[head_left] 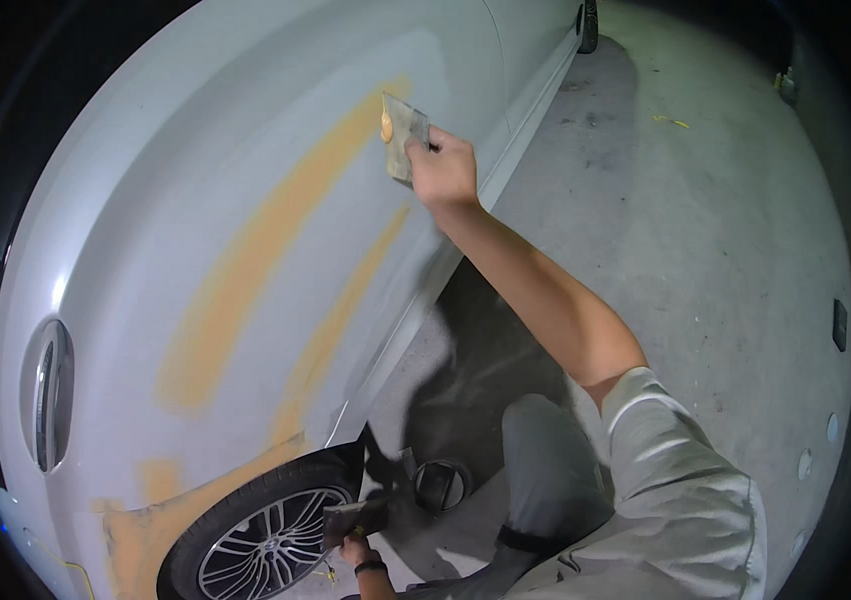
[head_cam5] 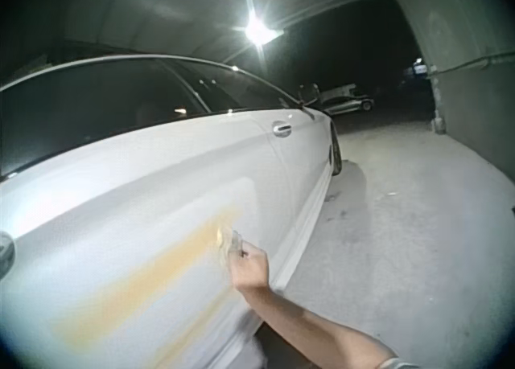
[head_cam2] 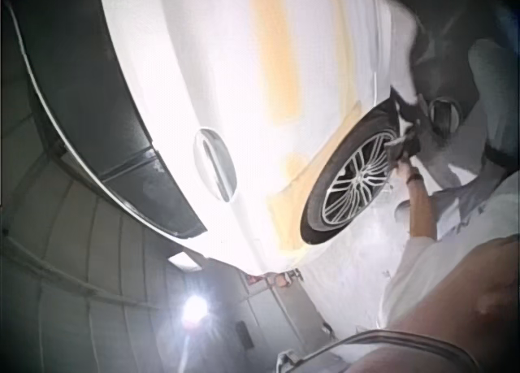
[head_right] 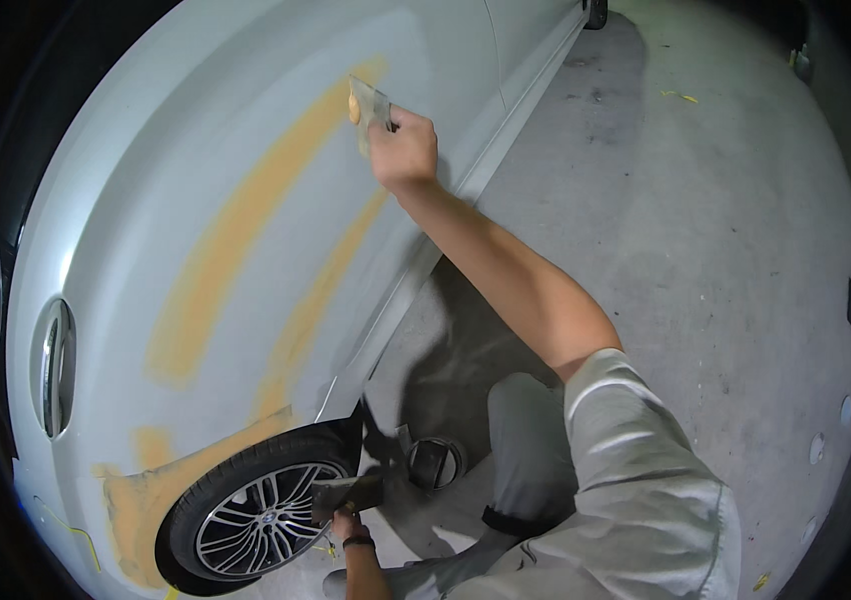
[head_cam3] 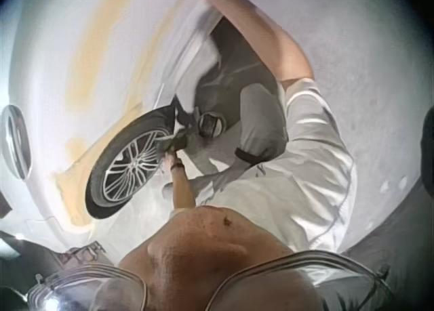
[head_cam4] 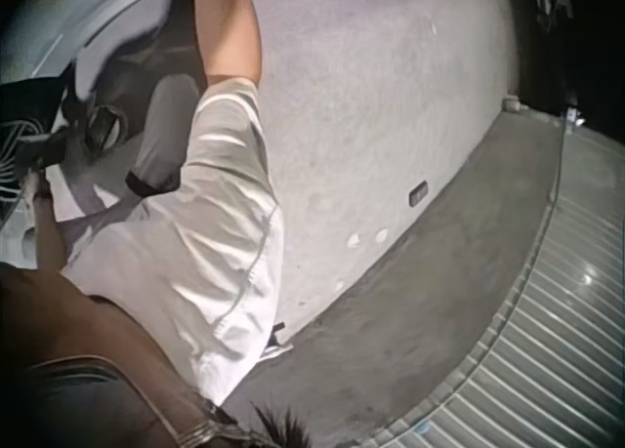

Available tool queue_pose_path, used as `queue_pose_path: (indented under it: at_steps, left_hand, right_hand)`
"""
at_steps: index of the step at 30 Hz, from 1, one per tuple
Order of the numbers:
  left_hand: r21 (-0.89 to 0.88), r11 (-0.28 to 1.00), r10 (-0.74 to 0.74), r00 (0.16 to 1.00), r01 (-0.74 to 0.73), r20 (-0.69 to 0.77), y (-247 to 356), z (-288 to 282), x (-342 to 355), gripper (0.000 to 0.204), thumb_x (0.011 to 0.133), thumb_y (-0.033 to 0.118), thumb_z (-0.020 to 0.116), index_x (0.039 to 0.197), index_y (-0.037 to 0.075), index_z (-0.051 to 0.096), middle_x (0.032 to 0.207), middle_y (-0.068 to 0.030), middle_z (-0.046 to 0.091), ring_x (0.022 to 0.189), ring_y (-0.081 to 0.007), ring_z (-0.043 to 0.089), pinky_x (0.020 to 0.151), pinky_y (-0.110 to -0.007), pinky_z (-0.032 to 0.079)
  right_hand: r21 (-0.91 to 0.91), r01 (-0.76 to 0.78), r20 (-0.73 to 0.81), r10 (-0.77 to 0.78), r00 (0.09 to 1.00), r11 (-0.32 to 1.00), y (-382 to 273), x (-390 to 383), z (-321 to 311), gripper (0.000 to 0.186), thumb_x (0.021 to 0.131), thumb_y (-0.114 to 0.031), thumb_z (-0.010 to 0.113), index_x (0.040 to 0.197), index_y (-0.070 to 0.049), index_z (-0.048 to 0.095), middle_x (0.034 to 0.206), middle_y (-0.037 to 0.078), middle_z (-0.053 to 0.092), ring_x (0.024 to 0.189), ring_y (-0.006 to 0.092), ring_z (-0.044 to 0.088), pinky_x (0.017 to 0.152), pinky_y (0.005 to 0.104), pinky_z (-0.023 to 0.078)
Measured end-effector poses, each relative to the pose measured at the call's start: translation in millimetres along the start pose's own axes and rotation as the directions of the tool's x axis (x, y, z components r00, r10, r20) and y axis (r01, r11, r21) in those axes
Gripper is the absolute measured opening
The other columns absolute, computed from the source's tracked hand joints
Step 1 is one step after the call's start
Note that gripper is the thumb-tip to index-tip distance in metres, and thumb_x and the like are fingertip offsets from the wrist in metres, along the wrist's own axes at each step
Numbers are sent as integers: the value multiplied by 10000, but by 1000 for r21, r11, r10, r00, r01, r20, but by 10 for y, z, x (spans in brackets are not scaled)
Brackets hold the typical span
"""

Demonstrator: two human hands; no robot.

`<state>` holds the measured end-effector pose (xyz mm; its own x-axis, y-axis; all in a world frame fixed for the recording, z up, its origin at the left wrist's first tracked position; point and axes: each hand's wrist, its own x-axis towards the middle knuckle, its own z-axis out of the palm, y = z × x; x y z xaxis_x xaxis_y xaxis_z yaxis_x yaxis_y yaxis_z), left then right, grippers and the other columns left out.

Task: The person applies a yellow body filler to the wheel arch area of a white car using a metal spreader. They repeatedly scoop filler from a container and spread it over the surface, smoothing it with the tool.

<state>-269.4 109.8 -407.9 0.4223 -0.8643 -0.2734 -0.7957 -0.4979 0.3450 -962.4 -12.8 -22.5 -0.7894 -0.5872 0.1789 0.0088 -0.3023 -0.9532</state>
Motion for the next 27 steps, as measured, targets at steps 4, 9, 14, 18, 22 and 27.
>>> queue_pose_path:
  at_steps: [4, 9, 14, 18, 22, 27]
  left_hand:
    - [-788, 614, -150, 987, 49, -55, -78, -417, -357, 350, 978, 115, 600, 1286, -49, 624, 1368, -166, 595, 1237, -305, 626, 1005, -487, 582]
    - [-926, 374, -256, 954, -49, -154, -18, -718, -811, 350, 977, 151, 561, 1277, -20, 617, 1256, -165, 668, 1180, -314, 648, 946, -470, 601]
    - [-929, 367, -256, 954, -51, -154, 154, -917, -1087, 352, 972, 126, 543, 1279, -29, 619, 1251, -179, 681, 1123, -329, 675, 918, -467, 612]
    - [-859, 467, 33, 975, -211, -222, 416, -954, -1205, 393, 958, 97, 529, 1303, -68, 619, 1279, -200, 680, 1133, -347, 678, 942, -483, 613]
    - [-902, 417, -24, 990, -115, -137, 714, -1013, -1271, 395, 911, 29, 581, 1293, -60, 633, 1252, -178, 691, 1115, -330, 683, 976, -483, 592]
    - [-945, 315, 82, 995, -83, -61, 994, -1119, -1445, 358, 892, -6, 610, 1242, -61, 666, 1198, -158, 712, 1089, -303, 690, 981, -475, 590]
  right_hand:
    - [-274, 245, -123, -286, 950, 930, -59, 299, 239, 285, 965, -98, 602, 1192, 21, 726, 1027, 205, 694, 920, 379, 667, 835, 463, 539]
    - [-380, 424, -127, -500, 856, 822, 3, 166, 381, 321, 949, -97, 645, 1251, -81, 755, 1113, 183, 717, 1039, 368, 687, 874, 464, 555]
    - [-407, 399, -94, -472, 876, 822, 98, 379, 218, 325, 954, -77, 600, 1242, -63, 751, 1089, 180, 725, 991, 392, 694, 890, 459, 555]
    - [-396, 400, -30, -447, 894, 827, 93, 491, 203, 267, 980, -73, 563, 1174, -7, 733, 1091, 214, 710, 1049, 424, 657, 927, 479, 534]
    - [-372, 382, -110, -449, 887, 846, 42, 492, 203, 276, 973, -73, 557, 1165, -12, 745, 1108, 226, 704, 1075, 431, 653, 939, 505, 534]
    - [-398, 396, -133, -479, 868, 827, 84, 557, 271, 291, 972, -62, 556, 1178, -46, 761, 1132, 228, 701, 1083, 429, 653, 932, 513, 538]
